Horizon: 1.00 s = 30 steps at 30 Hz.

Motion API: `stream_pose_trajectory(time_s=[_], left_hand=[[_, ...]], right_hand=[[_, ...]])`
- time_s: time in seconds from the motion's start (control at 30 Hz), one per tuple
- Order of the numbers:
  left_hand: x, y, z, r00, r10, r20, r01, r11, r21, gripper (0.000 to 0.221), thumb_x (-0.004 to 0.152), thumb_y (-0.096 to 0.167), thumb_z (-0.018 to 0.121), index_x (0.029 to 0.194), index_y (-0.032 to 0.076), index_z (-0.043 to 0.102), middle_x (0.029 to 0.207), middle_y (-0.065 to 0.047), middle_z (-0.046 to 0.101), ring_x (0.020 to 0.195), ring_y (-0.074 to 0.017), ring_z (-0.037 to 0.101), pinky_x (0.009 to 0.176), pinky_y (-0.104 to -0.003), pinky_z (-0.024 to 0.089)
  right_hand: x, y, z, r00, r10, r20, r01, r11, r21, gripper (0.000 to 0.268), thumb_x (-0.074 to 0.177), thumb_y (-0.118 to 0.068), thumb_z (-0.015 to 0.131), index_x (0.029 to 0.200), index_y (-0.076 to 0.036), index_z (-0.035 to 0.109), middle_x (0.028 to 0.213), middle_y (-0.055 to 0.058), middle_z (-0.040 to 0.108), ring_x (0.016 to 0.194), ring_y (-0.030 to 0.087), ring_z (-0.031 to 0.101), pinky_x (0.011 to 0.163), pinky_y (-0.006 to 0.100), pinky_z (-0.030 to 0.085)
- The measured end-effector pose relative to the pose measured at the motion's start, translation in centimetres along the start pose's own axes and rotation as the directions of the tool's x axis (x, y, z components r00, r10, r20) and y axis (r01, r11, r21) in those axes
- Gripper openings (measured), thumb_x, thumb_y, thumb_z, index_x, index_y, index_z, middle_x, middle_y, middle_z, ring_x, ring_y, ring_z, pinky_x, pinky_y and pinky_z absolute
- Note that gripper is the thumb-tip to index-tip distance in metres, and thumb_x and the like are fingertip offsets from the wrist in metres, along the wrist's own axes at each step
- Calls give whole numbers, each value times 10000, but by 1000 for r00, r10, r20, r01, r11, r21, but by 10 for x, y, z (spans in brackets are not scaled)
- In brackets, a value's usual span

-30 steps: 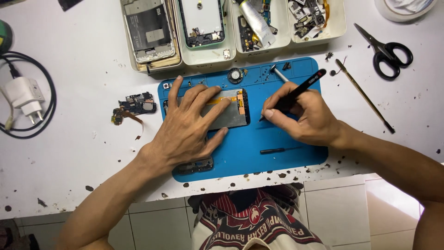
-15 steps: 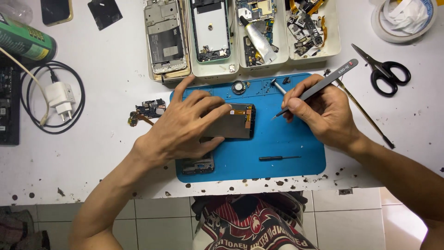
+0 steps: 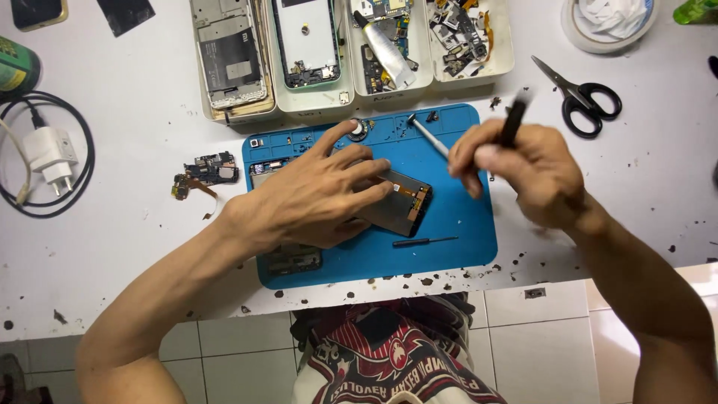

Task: The person uses a small brush and tweezers to clean and adjust components on a disassembled smartphone placed on a blue mat. The person repeatedly brushes the device's surface and uses tweezers to manipulate small parts and connectors.

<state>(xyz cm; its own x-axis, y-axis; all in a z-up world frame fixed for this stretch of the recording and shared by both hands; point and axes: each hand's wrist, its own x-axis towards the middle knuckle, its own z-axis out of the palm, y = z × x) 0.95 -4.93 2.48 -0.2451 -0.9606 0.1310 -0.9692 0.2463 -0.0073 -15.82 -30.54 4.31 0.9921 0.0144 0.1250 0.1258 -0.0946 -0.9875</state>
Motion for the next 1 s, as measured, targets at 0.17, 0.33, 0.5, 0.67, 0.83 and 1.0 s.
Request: stream_pose_trajectory(time_s=[0.17,0.33,0.5,0.67,0.83,1.0], left_hand=[[-5,-1,1,1000,-16,-10,15,999,-35,582,843,494,754,1255,127,567,1295,-169,640,1108,-351,627,1138,-640,370],[-2,1,2,1000,1,-4,-2,997,-73,561,850,502,759,1241,140,583,1298,-158,630,1125,-355,620,1143,-648,366],[3,7,-6,999,23,23,-20,995,-102,536,846,403,743,1285,136,588,1339,-185,623,1157,-359,601,1125,-641,377],[12,17,-12,997,54,54,-39,967,-250,557,792,286,746,1299,116,587,1303,-190,619,1174,-379,584,1143,-692,333],[20,22,-4,981,192,17,-185,963,-195,506,838,280,717,1297,98,604,1241,-188,641,1116,-379,617,1127,-693,372],[28,35,-1,963,255,88,-256,967,-8,417,950,328,649,1289,87,626,1095,-163,696,972,-338,692,990,-589,534]], right_hand=[[-25,1,18,940,27,341,138,883,-448,213,944,-48,557,1083,-57,718,931,57,793,650,146,705,573,274,553],[-52,32,36,899,-131,418,408,601,-687,161,944,-243,776,986,-122,679,671,-12,720,464,125,649,380,277,488],[-71,20,24,931,-112,347,344,584,-735,128,945,-219,748,968,-99,708,645,-20,712,448,95,644,398,254,524],[-109,26,-13,1000,8,-18,-20,478,-878,198,881,-240,787,1031,-113,756,543,-36,603,404,72,532,360,240,501],[-108,37,-9,919,-65,-389,-334,397,-855,208,982,-180,833,1067,4,788,777,83,735,565,163,629,507,309,490],[-98,42,-5,909,-102,-404,-348,349,-870,224,1000,-228,851,1011,-16,777,736,72,713,596,174,644,552,328,497]])
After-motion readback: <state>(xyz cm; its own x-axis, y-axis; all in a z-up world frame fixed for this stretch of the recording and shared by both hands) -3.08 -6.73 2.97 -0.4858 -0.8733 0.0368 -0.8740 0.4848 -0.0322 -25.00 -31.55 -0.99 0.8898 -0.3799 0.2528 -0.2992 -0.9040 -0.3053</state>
